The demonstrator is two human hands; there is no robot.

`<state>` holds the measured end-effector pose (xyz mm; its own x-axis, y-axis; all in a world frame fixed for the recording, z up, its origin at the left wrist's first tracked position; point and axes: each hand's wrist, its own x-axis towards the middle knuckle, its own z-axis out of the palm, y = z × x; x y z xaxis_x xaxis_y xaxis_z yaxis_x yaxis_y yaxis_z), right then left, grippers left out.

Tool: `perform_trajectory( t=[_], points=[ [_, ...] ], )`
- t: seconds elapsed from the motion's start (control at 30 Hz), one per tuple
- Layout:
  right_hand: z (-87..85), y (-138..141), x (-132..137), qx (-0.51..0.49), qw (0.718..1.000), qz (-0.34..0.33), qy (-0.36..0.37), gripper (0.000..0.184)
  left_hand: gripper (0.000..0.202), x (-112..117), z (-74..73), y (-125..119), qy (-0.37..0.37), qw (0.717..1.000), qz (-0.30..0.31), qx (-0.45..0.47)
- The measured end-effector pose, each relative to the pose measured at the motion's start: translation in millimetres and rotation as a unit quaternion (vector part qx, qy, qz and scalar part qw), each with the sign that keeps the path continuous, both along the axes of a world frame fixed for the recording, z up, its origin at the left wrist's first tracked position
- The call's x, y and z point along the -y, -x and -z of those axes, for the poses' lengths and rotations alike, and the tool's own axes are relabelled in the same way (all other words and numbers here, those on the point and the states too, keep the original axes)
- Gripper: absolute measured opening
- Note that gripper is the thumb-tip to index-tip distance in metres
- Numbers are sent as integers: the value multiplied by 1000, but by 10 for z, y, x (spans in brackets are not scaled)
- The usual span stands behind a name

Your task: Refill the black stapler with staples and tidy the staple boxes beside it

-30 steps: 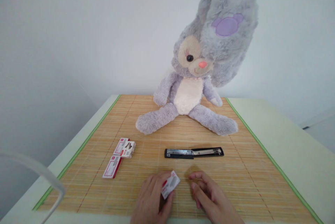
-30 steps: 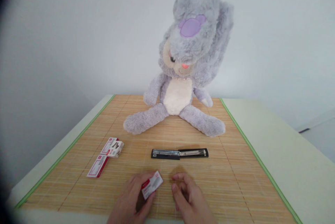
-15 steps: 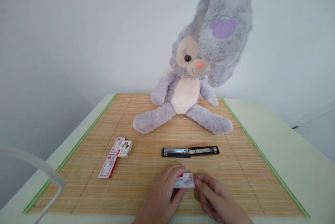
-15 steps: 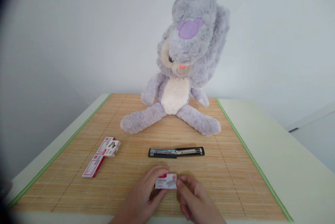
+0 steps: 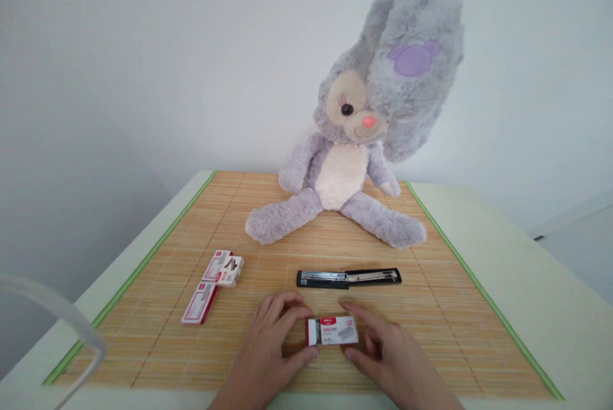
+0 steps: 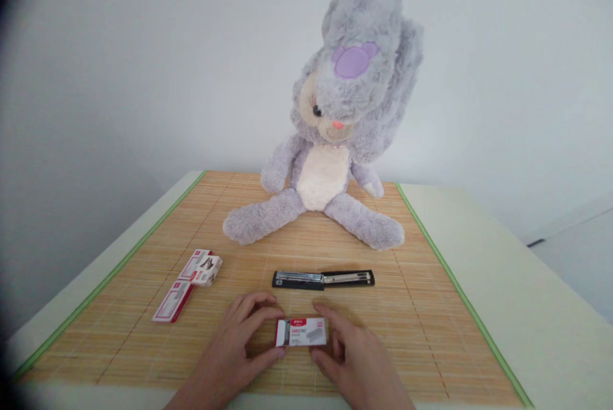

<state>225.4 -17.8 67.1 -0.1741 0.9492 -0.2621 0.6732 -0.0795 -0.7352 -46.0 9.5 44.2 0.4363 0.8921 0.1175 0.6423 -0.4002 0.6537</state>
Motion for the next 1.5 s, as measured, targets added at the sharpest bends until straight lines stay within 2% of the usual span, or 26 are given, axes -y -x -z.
perform_trajectory(
  t=[0.1, 0.17, 0.33, 0.47, 0.6, 0.73, 0.83, 0.97, 1.1, 1.27, 1.3, 1.43, 1.5],
  points=[
    [-70, 45, -46, 38, 999, -33, -13, 43, 32, -37, -29, 18, 7, 1000, 7, -2],
    [-97, 17, -68, 58, 998, -34, -9, 39, 32, -53, -38, 18, 12, 1000, 6, -2],
    [-192, -3, -103, 70, 997, -17, -21, 50, 32, -58, -51, 20, 14, 1000, 3, -4],
    [-312, 257, -191, 76, 995, -49, -51, 18, 33, -56, -36, 27, 11, 1000, 0, -7],
    [-330, 553, -332, 139, 980, -108, -91, 19, 33, -63, -15, 37, 1, 1000, 5, 1],
    [-318, 668, -420, 219, 959, -142, -113, 20, 33, -69, -12, 37, 3, 1000, 9, 0],
    [-337, 613, -406, 203, 961, -135, -130, 19, 31, -67, -12, 34, 2, 1000, 5, 0],
    [-306, 412, -303, 116, 986, -61, -107, 15, 32, -64, -8, 31, 3, 1000, 2, 2],
    [-144, 207, -166, 29, 996, -15, -77, 16, 32, -61, -16, 28, -2, 1000, 1, 8],
    [28, 20, -51, 11, 998, 19, -59, 17, 30, -58, -43, 27, 13, 1000, 0, -15],
    [34, -12, -43, 13, 998, 20, -59, 18, 30, -59, -48, 26, 17, 1000, 2, -18],
    [-7, -85, -49, 40, 998, -12, -48, 44, 31, -70, -61, -11, 28, 999, 8, -18],
    [-36, -70, -66, 48, 998, -26, -43, 39, 34, -70, -68, -56, 31, 999, 15, -14]
  ],
)
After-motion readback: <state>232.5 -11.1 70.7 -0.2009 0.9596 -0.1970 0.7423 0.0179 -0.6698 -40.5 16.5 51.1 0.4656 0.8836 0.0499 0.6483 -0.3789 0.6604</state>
